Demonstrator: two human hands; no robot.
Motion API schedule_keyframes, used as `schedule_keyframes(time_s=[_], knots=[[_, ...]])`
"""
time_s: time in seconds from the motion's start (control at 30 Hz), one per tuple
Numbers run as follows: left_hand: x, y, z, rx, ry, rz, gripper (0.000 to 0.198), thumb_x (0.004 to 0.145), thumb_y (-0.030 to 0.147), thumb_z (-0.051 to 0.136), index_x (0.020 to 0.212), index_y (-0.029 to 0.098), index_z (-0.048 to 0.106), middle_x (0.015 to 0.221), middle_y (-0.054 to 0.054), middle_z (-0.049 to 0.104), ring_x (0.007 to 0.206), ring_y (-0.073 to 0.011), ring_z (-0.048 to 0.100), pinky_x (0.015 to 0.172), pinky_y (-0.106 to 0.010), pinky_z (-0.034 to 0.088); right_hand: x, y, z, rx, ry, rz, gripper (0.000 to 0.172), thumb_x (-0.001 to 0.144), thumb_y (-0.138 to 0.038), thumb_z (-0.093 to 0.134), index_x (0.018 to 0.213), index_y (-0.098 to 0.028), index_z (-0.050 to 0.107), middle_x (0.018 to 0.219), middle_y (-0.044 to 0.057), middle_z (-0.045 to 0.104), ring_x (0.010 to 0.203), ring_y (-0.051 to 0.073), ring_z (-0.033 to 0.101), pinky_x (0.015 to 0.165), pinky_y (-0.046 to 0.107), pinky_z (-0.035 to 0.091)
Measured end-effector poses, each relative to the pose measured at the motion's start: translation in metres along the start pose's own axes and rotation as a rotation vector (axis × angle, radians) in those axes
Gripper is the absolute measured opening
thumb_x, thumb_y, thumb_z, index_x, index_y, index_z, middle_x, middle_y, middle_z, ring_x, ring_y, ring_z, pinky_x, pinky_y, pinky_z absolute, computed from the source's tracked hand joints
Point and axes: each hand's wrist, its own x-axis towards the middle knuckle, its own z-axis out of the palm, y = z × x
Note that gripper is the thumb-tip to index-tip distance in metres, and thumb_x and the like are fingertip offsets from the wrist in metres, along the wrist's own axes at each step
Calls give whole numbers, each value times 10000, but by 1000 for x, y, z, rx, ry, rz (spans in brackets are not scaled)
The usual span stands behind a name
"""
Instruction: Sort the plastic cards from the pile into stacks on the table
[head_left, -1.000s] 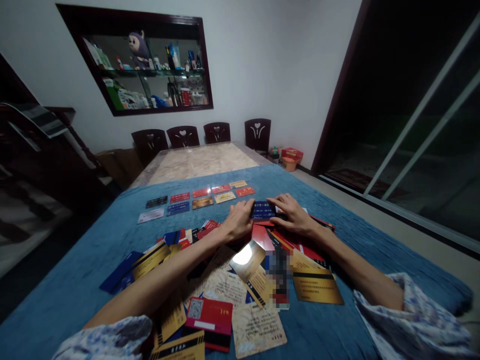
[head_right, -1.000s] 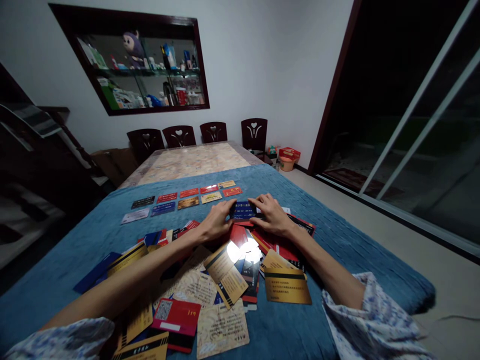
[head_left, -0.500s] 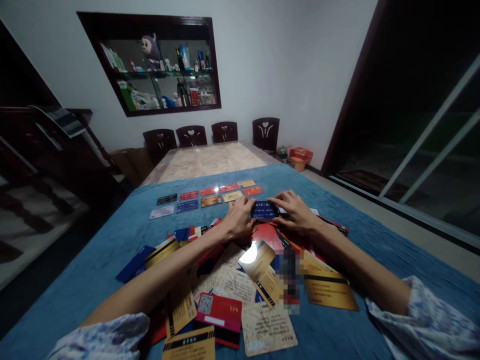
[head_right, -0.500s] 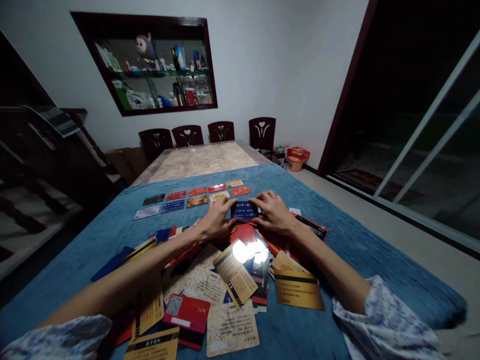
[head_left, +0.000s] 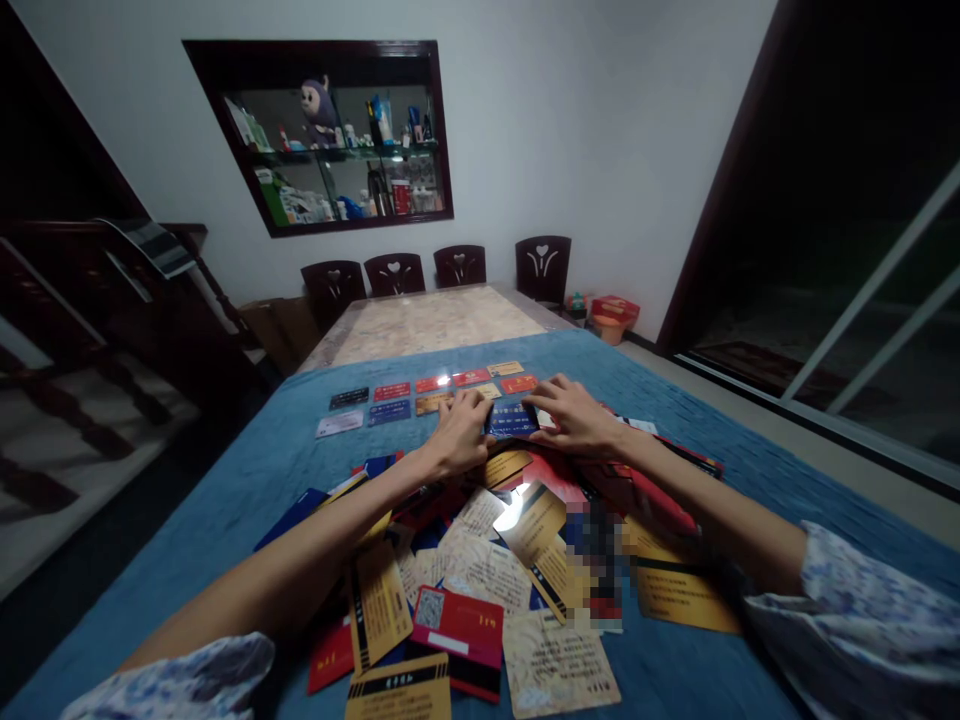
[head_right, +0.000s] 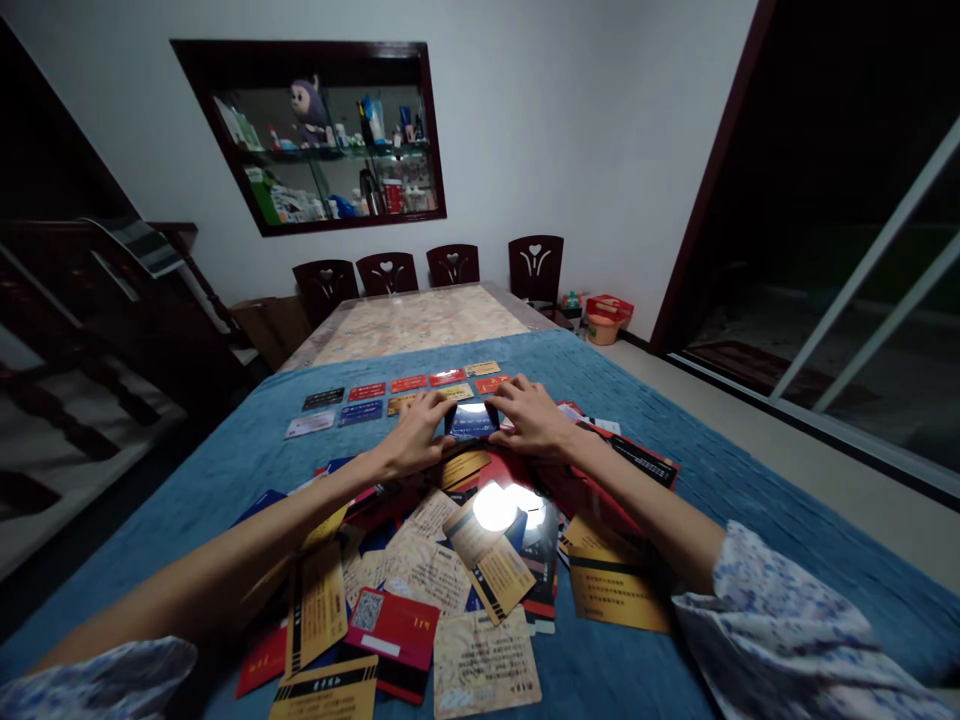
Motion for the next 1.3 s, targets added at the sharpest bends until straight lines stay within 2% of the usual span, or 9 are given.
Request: schedule_keyframes(time_s=[0.27, 0.6, 0.73, 0.9, 1.13, 1.3], knots=[[-11, -28, -7, 52, -16, -41, 393, 767, 162, 639, 1158, 186, 610, 1226, -135, 557, 1171, -324, 468, 979, -521, 378, 35, -15, 8, 35, -85, -11, 507, 789, -424, 759, 1250, -233, 669, 1204, 153, 626, 1111, 334, 475, 824, 432, 438], [-26, -53, -19, 143, -80, -128, 552, 785, 162, 645, 1324, 222, 544, 1300, -126, 544, 1220, -323, 439, 980, -499, 360, 71, -41, 13, 15, -243, 16, 533, 827, -455, 712, 1291, -202, 646, 1275, 159, 592, 1194, 349, 441, 923, 478, 408], [-30, -66, -21, 165, -87, -146, 570, 791, 151, 631, 1342, 256, 536, 1292, -104, 543, 1224, -317, 438, 980, -488, 358, 83, -51, 14, 9, -267, 15, 515, 838, -439, 700, 1291, -200, 639, 1291, 161, 583, 1231, 361, 412, 923, 471, 408], [-35, -81, -26, 203, -108, -192, 507, 806, 191, 626, 1309, 229, 564, 1308, -119, 543, 1247, -322, 424, 989, -500, 349, 102, -63, 19, 12, -289, 18, 495, 846, -452, 692, 1284, -224, 646, 1281, 146, 587, 1219, 345, 422, 915, 444, 405], [-43, -107, -31, 246, -116, -260, 479, 808, 235, 626, 1285, 244, 586, 1311, -115, 554, 1243, -330, 413, 986, -501, 340, 132, -77, 31, -9, -323, -12, 477, 831, -406, 714, 1265, -218, 658, 1282, 145, 584, 1204, 336, 432, 918, 420, 396], [-47, -125, -33, 267, -124, -298, 495, 811, 234, 612, 1305, 233, 579, 1324, -124, 550, 1225, -339, 421, 971, -520, 348, 150, -85, 40, 6, -342, -17, 503, 845, -442, 695, 1302, -237, 642, 1305, 147, 578, 1215, 350, 419, 907, 424, 401]])
